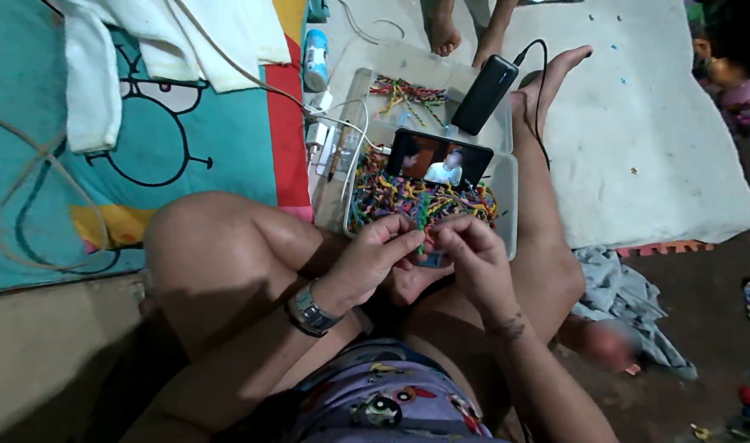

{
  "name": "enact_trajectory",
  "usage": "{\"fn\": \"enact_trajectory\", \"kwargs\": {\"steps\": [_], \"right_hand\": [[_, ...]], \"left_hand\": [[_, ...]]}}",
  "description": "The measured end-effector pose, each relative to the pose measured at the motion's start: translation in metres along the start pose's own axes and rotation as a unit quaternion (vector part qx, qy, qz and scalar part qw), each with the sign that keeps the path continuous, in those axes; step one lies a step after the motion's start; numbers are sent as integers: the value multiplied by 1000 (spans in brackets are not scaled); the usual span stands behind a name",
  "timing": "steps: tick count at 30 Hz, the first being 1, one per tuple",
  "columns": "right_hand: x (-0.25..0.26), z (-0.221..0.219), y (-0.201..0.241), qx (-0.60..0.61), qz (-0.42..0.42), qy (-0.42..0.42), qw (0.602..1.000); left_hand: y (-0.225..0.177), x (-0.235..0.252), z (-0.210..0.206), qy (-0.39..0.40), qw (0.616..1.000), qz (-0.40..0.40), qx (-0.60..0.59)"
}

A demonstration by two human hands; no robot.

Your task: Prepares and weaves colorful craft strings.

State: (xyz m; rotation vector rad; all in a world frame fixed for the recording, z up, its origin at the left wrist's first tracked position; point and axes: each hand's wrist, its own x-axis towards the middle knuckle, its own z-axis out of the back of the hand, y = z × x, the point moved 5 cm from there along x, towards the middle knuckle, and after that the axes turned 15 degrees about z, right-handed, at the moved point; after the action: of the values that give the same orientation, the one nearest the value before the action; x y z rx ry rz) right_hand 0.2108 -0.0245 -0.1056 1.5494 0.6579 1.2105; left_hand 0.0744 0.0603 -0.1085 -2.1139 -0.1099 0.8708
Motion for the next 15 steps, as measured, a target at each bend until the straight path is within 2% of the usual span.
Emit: {"fn": "enact_trajectory", "kwargs": {"steps": [2, 4, 7, 11, 15], "right_hand": [[5, 4, -6, 80, -89, -11, 993], [9, 6, -10, 130, -118, 4, 984], [16, 9, -7, 130, -99, 33, 986], [20, 15, 1, 54, -25, 53, 997], [17, 17, 8, -11, 4, 52, 999]], "left_hand": [[0, -1, -5, 36, 999, 13, 7], [1, -2, -8, 62, 998, 29, 5], [4, -2, -9, 81, 995, 54, -4], [5, -2, -9, 84, 995, 59, 6], [6, -2, -8, 76, 995, 43, 41]]}}
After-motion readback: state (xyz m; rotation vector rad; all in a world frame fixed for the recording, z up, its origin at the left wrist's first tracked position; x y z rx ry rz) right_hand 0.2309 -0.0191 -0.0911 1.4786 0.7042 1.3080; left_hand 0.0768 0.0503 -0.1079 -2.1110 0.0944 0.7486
